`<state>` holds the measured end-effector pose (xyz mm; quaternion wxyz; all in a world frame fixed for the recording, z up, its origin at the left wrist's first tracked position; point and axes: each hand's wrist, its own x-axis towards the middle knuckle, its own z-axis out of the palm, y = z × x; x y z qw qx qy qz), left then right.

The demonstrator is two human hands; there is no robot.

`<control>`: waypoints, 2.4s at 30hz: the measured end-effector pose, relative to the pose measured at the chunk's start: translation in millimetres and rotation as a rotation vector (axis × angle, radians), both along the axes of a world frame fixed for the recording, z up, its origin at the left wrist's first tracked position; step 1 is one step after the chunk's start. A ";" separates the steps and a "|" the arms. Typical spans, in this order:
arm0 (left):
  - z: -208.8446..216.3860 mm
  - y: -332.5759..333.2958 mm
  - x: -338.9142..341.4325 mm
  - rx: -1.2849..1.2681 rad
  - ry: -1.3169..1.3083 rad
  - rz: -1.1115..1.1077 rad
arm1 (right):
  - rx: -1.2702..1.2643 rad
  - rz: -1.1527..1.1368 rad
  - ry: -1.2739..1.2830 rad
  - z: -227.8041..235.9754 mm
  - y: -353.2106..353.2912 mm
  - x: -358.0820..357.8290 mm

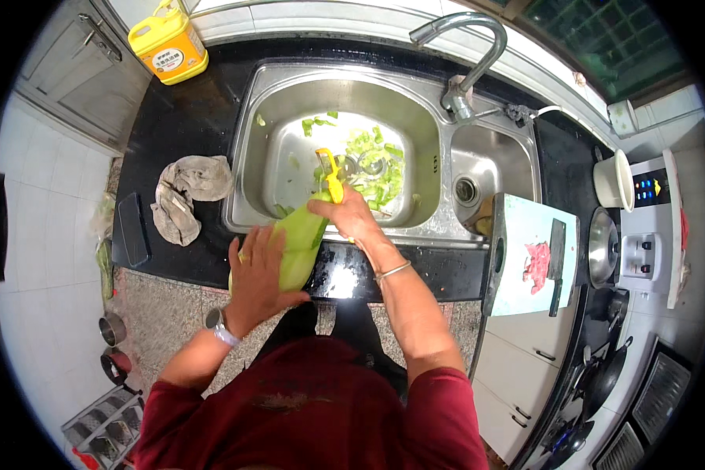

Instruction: The person peels a gourd with a peeler over a sink, then handles sliced meat on a cutting board with a cleaver, places the meat in a wok, and pours oil from a bottle.

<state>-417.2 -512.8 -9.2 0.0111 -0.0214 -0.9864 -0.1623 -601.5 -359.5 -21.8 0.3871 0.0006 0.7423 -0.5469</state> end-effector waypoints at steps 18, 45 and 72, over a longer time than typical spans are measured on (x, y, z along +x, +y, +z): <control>-1.1 -37.5 27.1 -0.180 -0.048 0.050 | -0.201 -0.073 -0.088 -10.8 -19.4 24.3; 38.4 -66.0 21.5 -0.084 0.098 0.284 | 0.243 0.217 0.093 49.0 -99.8 0.1; 28.6 -86.8 -6.9 -0.187 -0.051 0.317 | 0.775 0.481 0.684 49.7 -68.9 -15.4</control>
